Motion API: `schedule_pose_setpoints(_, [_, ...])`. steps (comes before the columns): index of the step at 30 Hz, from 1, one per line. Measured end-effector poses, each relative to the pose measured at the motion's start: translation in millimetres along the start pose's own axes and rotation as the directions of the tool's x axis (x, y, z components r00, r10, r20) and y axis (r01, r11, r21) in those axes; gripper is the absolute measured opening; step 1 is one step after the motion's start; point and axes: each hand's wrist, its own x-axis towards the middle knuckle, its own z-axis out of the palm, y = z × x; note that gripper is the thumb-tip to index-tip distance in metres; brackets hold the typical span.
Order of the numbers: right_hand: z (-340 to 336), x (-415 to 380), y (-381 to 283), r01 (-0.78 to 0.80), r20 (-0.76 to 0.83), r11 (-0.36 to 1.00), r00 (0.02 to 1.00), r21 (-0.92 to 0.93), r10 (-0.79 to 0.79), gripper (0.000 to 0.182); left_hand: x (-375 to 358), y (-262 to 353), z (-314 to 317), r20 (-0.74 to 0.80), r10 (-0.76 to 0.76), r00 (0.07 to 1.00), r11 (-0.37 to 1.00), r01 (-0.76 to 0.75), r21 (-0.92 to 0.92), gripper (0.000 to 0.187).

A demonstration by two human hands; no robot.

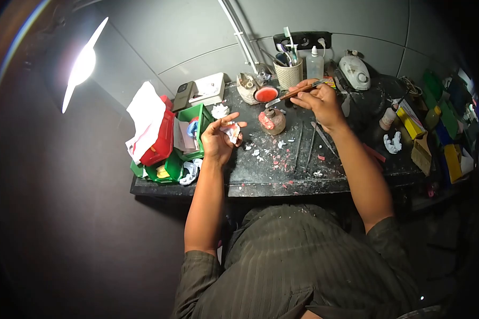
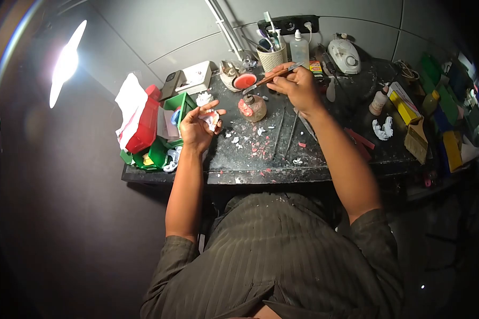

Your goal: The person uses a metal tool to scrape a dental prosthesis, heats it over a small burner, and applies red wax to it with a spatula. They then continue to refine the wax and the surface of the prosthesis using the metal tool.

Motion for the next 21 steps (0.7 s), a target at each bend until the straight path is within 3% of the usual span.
schedule_pose_setpoints(5, [-1, 1, -4, -0.126, -0.05, 0.992, 0.991, 0.0, 0.126, 0.011, -1, 0, 1, 0.091, 0.04, 0.995, 0.996, -0.047, 0.075, 0.058])
schedule_pose_setpoints(10, [-1, -1, -4, -0.054, -0.01, 0.998, 0.999, -0.016, 0.054, 0.01, -1, -5, 4, 0.115, 0.068, 0.991, 0.995, -0.076, 0.065, 0.056])
schedule_pose_setpoints(12, [-1, 0, -5, -0.034, 0.0, 0.999, 0.999, -0.008, 0.034, 0.009, 4, -7, 4, 0.172, 0.155, 0.973, 0.979, -0.174, 0.106, 0.06])
schedule_pose_setpoints(14, [-2, 2, -8, 0.126, -0.083, 0.985, 0.99, 0.115, -0.117, 0.012, 1, -9, 9, 0.185, 0.179, 0.966, 0.974, -0.201, 0.107, 0.064])
schedule_pose_setpoints(15, [-4, 3, -7, 0.123, -0.081, 0.986, 0.99, 0.108, -0.115, 0.012, 0, -9, 12, 0.199, 0.206, 0.958, 0.967, -0.231, 0.112, 0.069])
schedule_pose_setpoints(17, [-8, 7, -4, 0.134, -0.148, 0.981, 0.977, -0.142, -0.155, 0.014, 0, -8, 9, 0.213, 0.183, 0.96, 0.972, -0.209, 0.107, 0.076])
schedule_pose_setpoints(21, [-8, 7, 0, 0.101, -0.185, 0.989, 0.976, -0.107, -0.119, 0.016, 0, -7, 8, 0.195, 0.201, 0.96, 0.959, -0.233, 0.159, 0.077])
